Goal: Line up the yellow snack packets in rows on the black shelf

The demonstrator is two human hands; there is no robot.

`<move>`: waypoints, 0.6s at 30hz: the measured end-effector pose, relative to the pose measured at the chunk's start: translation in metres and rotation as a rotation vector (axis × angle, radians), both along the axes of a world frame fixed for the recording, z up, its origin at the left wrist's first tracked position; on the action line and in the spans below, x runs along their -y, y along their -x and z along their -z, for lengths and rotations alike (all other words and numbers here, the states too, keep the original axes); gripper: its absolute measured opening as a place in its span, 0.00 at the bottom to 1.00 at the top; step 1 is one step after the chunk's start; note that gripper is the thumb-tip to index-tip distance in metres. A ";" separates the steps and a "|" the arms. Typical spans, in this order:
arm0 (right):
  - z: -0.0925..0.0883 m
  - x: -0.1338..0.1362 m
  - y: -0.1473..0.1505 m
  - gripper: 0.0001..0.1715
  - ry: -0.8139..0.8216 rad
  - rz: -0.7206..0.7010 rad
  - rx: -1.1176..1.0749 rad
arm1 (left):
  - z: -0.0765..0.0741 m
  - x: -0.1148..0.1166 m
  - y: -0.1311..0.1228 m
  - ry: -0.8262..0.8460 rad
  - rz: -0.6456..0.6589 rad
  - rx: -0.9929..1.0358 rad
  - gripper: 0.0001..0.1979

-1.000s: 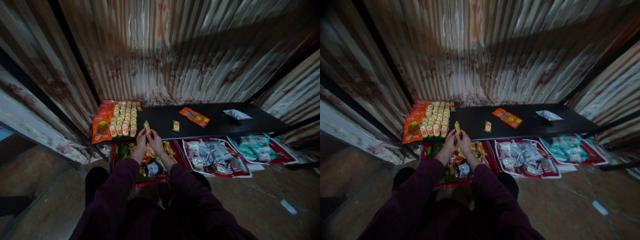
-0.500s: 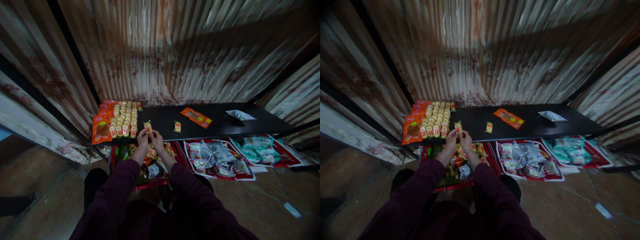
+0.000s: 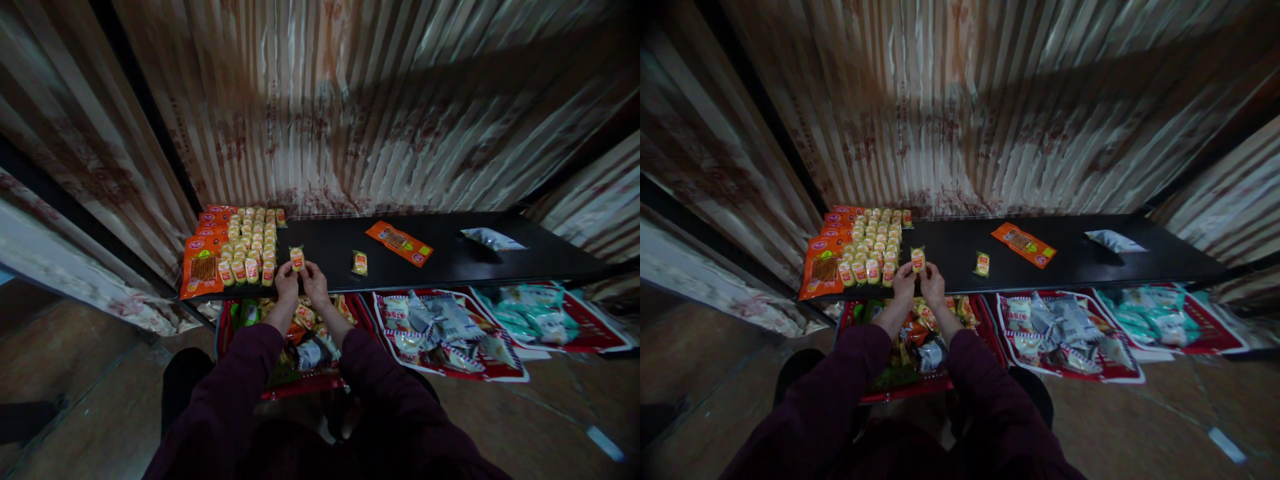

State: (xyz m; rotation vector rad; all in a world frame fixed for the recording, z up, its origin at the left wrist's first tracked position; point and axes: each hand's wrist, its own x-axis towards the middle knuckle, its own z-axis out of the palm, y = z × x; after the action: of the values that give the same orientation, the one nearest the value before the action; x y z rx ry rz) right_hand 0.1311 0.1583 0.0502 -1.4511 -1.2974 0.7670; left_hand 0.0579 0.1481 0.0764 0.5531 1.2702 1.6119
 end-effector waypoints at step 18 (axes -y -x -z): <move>0.007 -0.038 0.001 0.17 0.006 0.094 0.191 | 0.016 -0.038 -0.002 0.034 -0.037 -0.120 0.16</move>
State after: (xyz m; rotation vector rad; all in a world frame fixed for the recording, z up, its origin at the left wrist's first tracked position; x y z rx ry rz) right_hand 0.1303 0.1963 0.0427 -1.6089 -1.3592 0.5818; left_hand 0.0597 0.1860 0.0603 0.6160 1.4012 1.6043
